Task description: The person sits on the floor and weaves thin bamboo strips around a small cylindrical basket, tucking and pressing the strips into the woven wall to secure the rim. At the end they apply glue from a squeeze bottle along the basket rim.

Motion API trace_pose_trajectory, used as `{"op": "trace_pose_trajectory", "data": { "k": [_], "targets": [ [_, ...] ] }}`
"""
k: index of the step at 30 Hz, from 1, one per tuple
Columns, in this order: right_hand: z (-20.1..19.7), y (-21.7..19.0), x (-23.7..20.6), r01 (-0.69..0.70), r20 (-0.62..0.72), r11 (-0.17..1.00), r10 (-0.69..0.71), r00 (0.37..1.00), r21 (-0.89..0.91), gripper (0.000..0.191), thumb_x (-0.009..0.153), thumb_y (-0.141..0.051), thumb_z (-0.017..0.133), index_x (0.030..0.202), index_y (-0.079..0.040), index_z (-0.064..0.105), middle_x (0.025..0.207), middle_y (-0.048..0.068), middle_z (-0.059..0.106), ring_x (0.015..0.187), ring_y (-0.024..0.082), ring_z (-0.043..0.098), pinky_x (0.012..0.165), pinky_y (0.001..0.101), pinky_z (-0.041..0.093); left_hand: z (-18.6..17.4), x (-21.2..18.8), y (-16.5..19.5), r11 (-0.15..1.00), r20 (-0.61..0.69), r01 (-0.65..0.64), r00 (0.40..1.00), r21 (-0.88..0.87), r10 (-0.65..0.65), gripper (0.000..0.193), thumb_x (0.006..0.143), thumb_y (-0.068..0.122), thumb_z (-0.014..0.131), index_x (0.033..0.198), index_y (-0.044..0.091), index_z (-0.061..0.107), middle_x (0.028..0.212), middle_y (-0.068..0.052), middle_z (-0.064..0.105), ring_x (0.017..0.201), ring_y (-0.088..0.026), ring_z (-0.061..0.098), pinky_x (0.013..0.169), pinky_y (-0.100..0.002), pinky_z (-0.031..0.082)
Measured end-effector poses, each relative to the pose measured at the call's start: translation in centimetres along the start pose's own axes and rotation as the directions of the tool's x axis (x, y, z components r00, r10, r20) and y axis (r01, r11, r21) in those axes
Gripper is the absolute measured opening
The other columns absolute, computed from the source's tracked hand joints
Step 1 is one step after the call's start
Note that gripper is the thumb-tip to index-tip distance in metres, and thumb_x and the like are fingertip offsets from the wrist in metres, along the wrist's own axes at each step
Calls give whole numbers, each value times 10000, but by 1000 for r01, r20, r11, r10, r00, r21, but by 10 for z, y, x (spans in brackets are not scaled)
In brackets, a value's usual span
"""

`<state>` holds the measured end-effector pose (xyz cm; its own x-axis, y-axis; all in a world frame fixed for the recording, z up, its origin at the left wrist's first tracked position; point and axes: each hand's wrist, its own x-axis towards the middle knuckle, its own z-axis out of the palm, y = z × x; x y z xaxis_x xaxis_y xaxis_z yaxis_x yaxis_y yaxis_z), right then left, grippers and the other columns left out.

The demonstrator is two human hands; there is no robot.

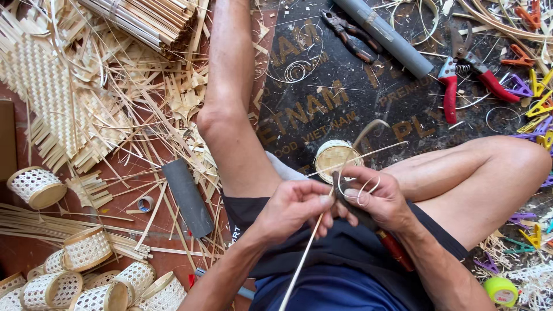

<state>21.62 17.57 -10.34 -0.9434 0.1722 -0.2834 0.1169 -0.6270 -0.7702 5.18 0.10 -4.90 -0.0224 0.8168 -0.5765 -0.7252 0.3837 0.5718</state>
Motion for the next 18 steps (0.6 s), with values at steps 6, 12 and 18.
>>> {"op": "trace_pose_trajectory", "data": {
  "k": [6, 12, 18],
  "targets": [
    [-14, -13, 16, -43, -134, 995, 31, 991, -90, 445, 952, -96, 653, 1366, 53, 586, 775, 157, 705, 561, 171, 655, 513, 282, 547, -8, -13, -10, 999, 19, -19, 1000, -47, 20, 253, 1044, 153, 640, 1202, -42, 670, 784, -80, 687, 620, -120, 662, 561, -250, 555],
    [0, -7, 36, -34, -51, 998, 32, 998, -51, 445, 965, -96, 645, 1382, 47, 581, 785, 148, 702, 559, 162, 636, 494, 267, 514, -28, -27, -9, 996, -54, 12, 998, -91, -17, 209, 1024, 160, 620, 1117, -24, 651, 767, -105, 713, 595, -159, 690, 545, -273, 572],
    [19, 11, 53, -122, 120, 992, 118, 986, 29, 438, 981, -76, 629, 1393, 58, 565, 816, 172, 708, 567, 182, 648, 488, 276, 511, -45, -10, -7, 976, -71, -155, 987, -155, 145, 210, 1056, 149, 620, 1133, -41, 670, 760, -92, 702, 579, -148, 667, 535, -269, 564]
  ]
}}
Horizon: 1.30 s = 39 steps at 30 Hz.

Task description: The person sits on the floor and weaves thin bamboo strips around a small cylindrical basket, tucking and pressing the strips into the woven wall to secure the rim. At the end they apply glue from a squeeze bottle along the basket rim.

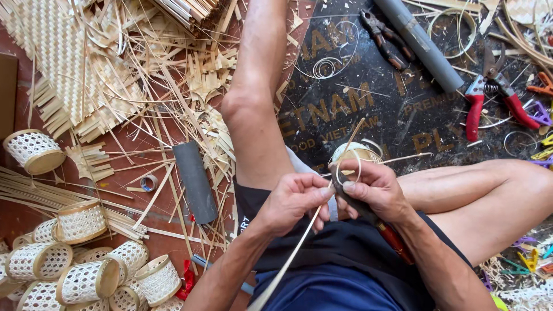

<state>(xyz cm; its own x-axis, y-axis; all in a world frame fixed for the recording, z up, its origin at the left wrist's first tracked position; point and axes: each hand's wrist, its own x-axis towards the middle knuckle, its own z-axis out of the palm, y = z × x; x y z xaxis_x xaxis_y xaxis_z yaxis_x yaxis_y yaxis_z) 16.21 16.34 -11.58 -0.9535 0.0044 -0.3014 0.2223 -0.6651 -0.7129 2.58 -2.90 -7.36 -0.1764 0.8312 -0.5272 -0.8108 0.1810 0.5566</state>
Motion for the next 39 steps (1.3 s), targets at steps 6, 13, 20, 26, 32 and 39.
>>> {"op": "trace_pose_trajectory", "data": {
  "k": [6, 13, 20, 26, 32, 39],
  "targets": [
    [-8, -21, 25, 2, -11, 999, -2, 1000, -39, 429, 1007, -74, 626, 1407, 65, 554, 809, 175, 690, 615, 170, 645, 572, 284, 526, -18, -44, 6, 996, -37, 90, 995, -4, -90, 207, 1039, 137, 640, 1116, -52, 675, 747, -112, 706, 570, -161, 676, 517, -278, 563],
    [29, 0, 56, -113, 35, 973, 123, 992, -201, 409, 966, -74, 626, 1343, 69, 556, 910, 120, 712, 727, 163, 697, 618, 295, 564, -44, -25, 14, 992, -104, -80, 992, -94, 71, 183, 1043, 126, 631, 1099, -46, 657, 789, -112, 717, 613, -167, 694, 562, -293, 591],
    [18, -72, 126, 69, -149, 937, -127, 981, -343, 435, 1012, -45, 606, 1434, 58, 575, 830, 127, 682, 573, 138, 583, 526, 242, 479, -67, -53, 12, 994, -173, -88, 982, -69, 75, 162, 1003, 115, 642, 1042, -36, 684, 725, -126, 707, 556, -159, 681, 511, -293, 580],
    [28, -91, 185, -86, -146, 863, 14, 989, -498, 523, 1010, -44, 568, 1527, -22, 492, 822, 118, 687, 568, 135, 592, 532, 262, 502, -125, -28, 73, 770, -633, -547, 478, 328, 609, 137, 1042, 121, 625, 983, 3, 664, 833, -103, 758, 584, -104, 636, 500, -230, 507],
    [5, -127, 135, -82, -283, 646, -213, 935, -759, 544, 1010, -41, 588, 1547, 12, 517, 840, 59, 619, 652, 106, 548, 571, 268, 453, -168, -22, 135, 335, -634, -838, -17, 431, 773, 138, 1000, 91, 686, 1016, -22, 609, 887, -166, 746, 671, -235, 749, 520, -356, 627],
    [10, -117, 29, 170, -224, 803, -352, 909, -571, 642, 940, -31, 595, 1568, 25, 471, 955, 57, 579, 763, 93, 542, 624, 227, 449, -110, 13, 157, 182, -644, -898, -135, 401, 753, 158, 990, 84, 715, 1004, -12, 590, 912, -176, 741, 698, -263, 753, 522, -358, 627]
  ]
}}
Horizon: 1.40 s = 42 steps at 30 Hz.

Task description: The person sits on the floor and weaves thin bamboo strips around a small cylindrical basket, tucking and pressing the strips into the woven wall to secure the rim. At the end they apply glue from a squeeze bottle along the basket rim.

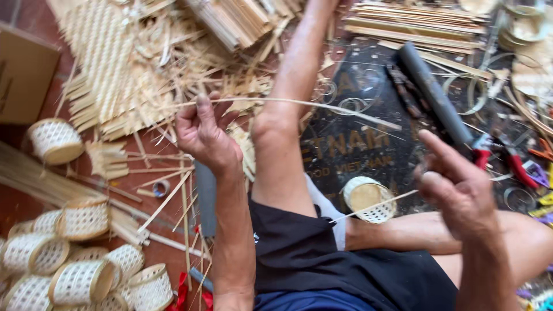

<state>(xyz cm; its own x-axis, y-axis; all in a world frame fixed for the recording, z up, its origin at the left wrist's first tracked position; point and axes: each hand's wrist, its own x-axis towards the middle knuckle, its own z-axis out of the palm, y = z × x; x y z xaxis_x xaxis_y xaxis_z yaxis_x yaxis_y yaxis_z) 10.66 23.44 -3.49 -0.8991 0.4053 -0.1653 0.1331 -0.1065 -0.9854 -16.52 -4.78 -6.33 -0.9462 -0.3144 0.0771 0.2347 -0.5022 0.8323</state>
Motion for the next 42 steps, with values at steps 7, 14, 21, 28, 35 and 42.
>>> {"op": "trace_pose_trajectory", "data": {
  "k": [7, 14, 21, 28, 35, 42],
  "targets": [
    [17, -9, -26, 145, -69, 923, -129, 989, 357, 671, 1054, -268, 652, 1594, 57, 423, 915, 69, 535, 710, 112, 476, 605, 222, 387, 37, -78, 15, 996, 137, -88, 987, -3, 88, 155, 1054, 70, 694, 1090, -41, 592, 979, -216, 733, 778, -290, 754, 601, -379, 632],
    [18, -16, -20, -15, 47, 777, -19, 999, 630, 614, 1076, -336, 621, 1478, 111, 494, 878, 55, 483, 651, 120, 446, 544, 235, 351, 51, -132, 19, 926, 603, 373, 727, 53, -328, 283, 984, 137, 637, 1236, 12, 605, 1073, -120, 707, 893, -167, 730, 790, -314, 637],
    [25, 3, -19, -74, 119, 738, -9, 993, 671, 627, 1063, -349, 617, 1494, 88, 491, 850, 46, 482, 621, 113, 438, 519, 226, 344, 43, -181, -20, 801, 618, 495, 526, 337, -584, 273, 1086, 200, 612, 1140, -45, 719, 917, -90, 737, 719, -93, 642, 648, -236, 540],
    [35, 11, -12, -18, 5, 905, 18, 1000, 426, 547, 1062, -298, 579, 1459, 75, 526, 846, 42, 516, 625, 95, 450, 527, 217, 352, 36, -194, -26, 789, 552, 558, 586, 256, -593, 316, 1084, 246, 620, 1135, -49, 721, 909, -94, 733, 721, -104, 642, 647, -247, 529],
    [45, 15, 0, -43, -5, 840, 55, 998, 540, 476, 1073, -260, 577, 1417, 69, 569, 810, 22, 531, 597, 78, 459, 492, 199, 343, 33, -197, -32, 774, 502, 600, 615, 204, -609, 329, 1060, 267, 636, 1137, -39, 730, 941, -98, 749, 768, -121, 668, 670, -270, 557],
    [82, 40, 45, 215, -291, 924, -311, 905, -317, 293, 1109, -142, 604, 1316, 63, 641, 869, 22, 618, 781, 57, 523, 685, 232, 474, 30, -200, -40, 818, 661, -379, 750, 432, -2, 149, 1089, 123, 634, 1125, 6, 719, 1028, -109, 728, 920, -183, 704, 823, -301, 574]
  ]
}}
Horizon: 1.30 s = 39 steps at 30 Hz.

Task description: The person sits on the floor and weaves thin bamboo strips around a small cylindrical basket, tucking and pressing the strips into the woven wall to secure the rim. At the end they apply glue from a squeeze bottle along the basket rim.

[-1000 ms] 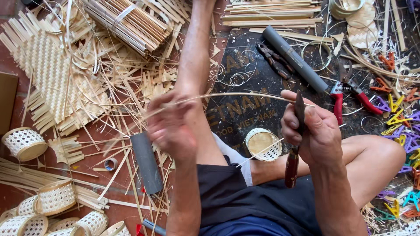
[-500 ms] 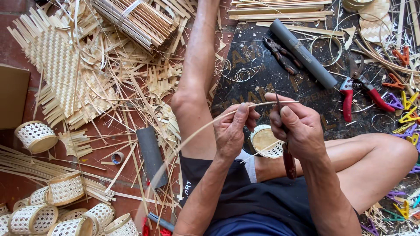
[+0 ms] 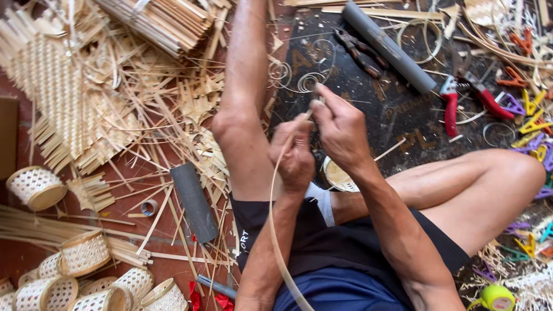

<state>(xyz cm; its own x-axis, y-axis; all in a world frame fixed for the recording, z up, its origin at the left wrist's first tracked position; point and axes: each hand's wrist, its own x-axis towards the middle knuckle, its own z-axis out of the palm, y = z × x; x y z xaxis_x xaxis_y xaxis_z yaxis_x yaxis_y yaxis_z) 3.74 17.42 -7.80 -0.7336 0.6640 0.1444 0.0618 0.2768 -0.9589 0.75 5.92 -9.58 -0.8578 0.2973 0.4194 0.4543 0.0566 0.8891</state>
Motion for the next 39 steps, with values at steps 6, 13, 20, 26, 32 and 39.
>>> {"op": "trace_pose_trajectory", "data": {
  "k": [6, 13, 20, 26, 32, 39],
  "targets": [
    [-30, 11, 107, -132, -12, 986, 134, 991, 100, 354, 1116, -221, 602, 883, 42, 559, 710, 14, 504, 633, 110, 467, 559, 327, 366, -29, 22, -10, 999, 1, 16, 1000, 40, -16, 142, 1064, 102, 658, 1019, -6, 739, 922, -106, 719, 773, -184, 673, 695, -295, 547],
    [-97, 29, 107, 559, 467, 676, -342, 815, -480, 477, 905, -187, 728, 1310, 27, 594, 1064, 263, 686, 906, 437, 671, 737, 488, 538, -57, 61, -27, 585, 461, 741, 667, -329, -585, 168, 1029, 142, 620, 1058, -18, 661, 889, -117, 754, 717, -196, 758, 551, -294, 611],
    [-106, 55, 57, 527, 478, 472, -232, 847, -707, 422, 960, -176, 749, 1363, -104, 645, 1207, 116, 702, 1096, 318, 674, 877, 463, 525, -26, 45, -41, 679, 647, 734, 534, -36, -544, 255, 1044, 160, 601, 1221, -20, 639, 817, -62, 703, 649, -122, 711, 549, -253, 604],
    [-156, 52, -3, 649, 750, 514, -19, 662, -560, 430, 646, -166, 782, 1076, -169, 764, 1163, 24, 707, 1024, 245, 615, 740, 435, 410, -53, 45, -46, 703, 602, 709, 588, -62, -540, 298, 1060, 155, 570, 1298, -15, 621, 791, -54, 693, 584, -113, 665, 504, -235, 557],
    [-163, 65, -20, 674, 785, 513, -1, 619, -531, 93, 807, -221, 780, 845, -251, 701, 823, -68, 666, 905, 165, 641, 807, 421, 441, -97, 27, -44, 655, 572, 734, 619, -179, -538, 288, 1069, 186, 571, 1279, 0, 642, 801, -64, 698, 613, -123, 668, 529, -234, 536],
    [-163, -15, 2, 659, 512, 180, -494, 703, -730, 71, 929, 13, 745, 992, -17, 733, 865, 111, 645, 762, 291, 620, 689, 439, 511, -83, 46, 4, 905, 428, -57, 893, 422, -143, 143, 1061, 125, 604, 1153, 83, 706, 828, -77, 688, 727, -183, 687, 657, -323, 549]
  ]
}}
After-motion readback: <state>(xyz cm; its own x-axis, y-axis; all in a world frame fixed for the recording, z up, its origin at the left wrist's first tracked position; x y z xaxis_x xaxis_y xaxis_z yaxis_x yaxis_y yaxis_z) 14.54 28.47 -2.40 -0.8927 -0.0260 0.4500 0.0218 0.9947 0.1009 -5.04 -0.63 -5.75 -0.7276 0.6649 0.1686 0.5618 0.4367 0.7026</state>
